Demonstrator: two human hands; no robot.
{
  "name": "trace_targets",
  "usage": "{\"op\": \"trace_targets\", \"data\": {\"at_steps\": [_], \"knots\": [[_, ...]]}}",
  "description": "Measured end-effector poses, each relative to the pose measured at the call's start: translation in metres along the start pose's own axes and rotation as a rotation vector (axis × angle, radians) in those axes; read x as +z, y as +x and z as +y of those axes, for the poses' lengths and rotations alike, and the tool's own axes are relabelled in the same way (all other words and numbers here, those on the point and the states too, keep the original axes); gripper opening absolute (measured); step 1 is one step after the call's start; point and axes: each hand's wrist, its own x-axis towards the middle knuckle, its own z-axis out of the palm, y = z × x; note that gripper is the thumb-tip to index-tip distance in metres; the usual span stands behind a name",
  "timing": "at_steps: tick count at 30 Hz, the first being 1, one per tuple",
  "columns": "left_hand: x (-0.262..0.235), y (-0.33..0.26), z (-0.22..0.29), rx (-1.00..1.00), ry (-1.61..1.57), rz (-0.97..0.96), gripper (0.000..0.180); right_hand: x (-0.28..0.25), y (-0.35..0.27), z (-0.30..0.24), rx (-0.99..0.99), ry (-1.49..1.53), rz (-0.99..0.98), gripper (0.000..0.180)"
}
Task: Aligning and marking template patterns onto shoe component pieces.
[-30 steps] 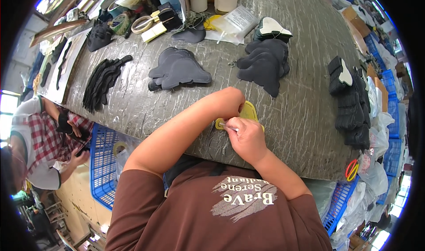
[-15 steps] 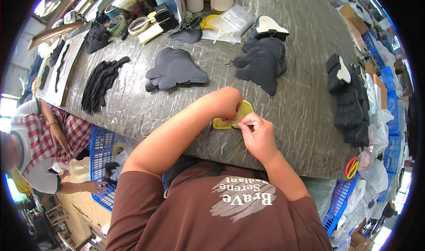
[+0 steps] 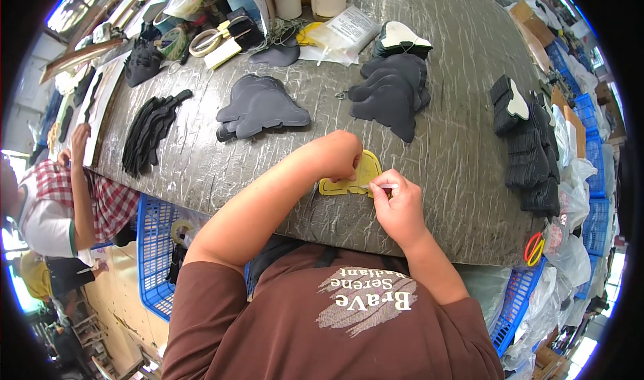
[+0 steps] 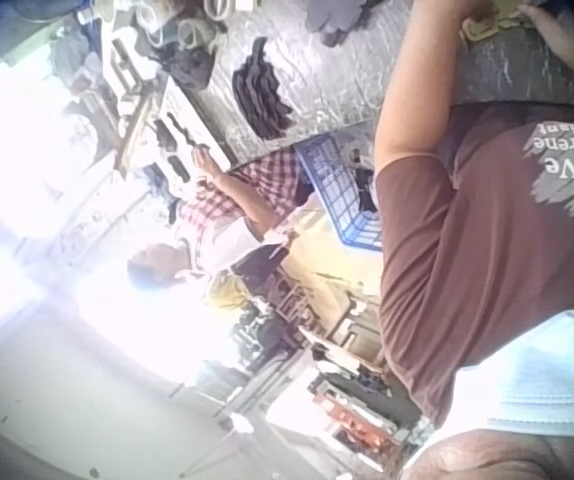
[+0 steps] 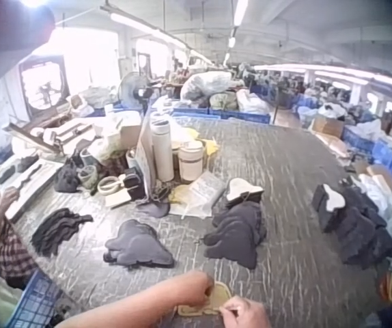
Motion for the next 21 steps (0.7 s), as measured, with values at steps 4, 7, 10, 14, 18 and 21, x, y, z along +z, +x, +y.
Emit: {"op": "trace_targets", "data": {"at_steps": [4, 7, 10, 14, 18, 21], "knots": [[0.0, 0.0, 0.0, 0.006, -0.001, 0.012, 0.013, 0.002, 0.0, -0.001, -0.053, -0.11, 0.005, 0.011], [-0.001, -0.001, 0.003, 0.012, 0.024, 0.005, 0.014, 0.001, -0.001, -0.001, -0.051, -0.099, 0.007, 0.01], [0.0, -0.001, 0.002, -0.012, 0.027, 0.002, 0.014, -0.002, -0.004, 0.0, -0.014, -0.041, 0.02, 0.01], [-0.001, -0.004, 0.005, -0.008, 0.014, 0.012, 0.015, -0.006, -0.007, 0.001, -0.019, -0.048, 0.047, 0.011], [-0.003, -0.005, 0.008, -0.006, 0.052, -0.004, 0.016, -0.012, -0.012, 0.003, -0.002, -0.008, 0.078, 0.011], [-0.001, -0.005, 0.005, -0.009, 0.009, 0.025, 0.015, -0.019, -0.018, 0.005, 0.017, -0.039, 0.086, 0.011]]}}
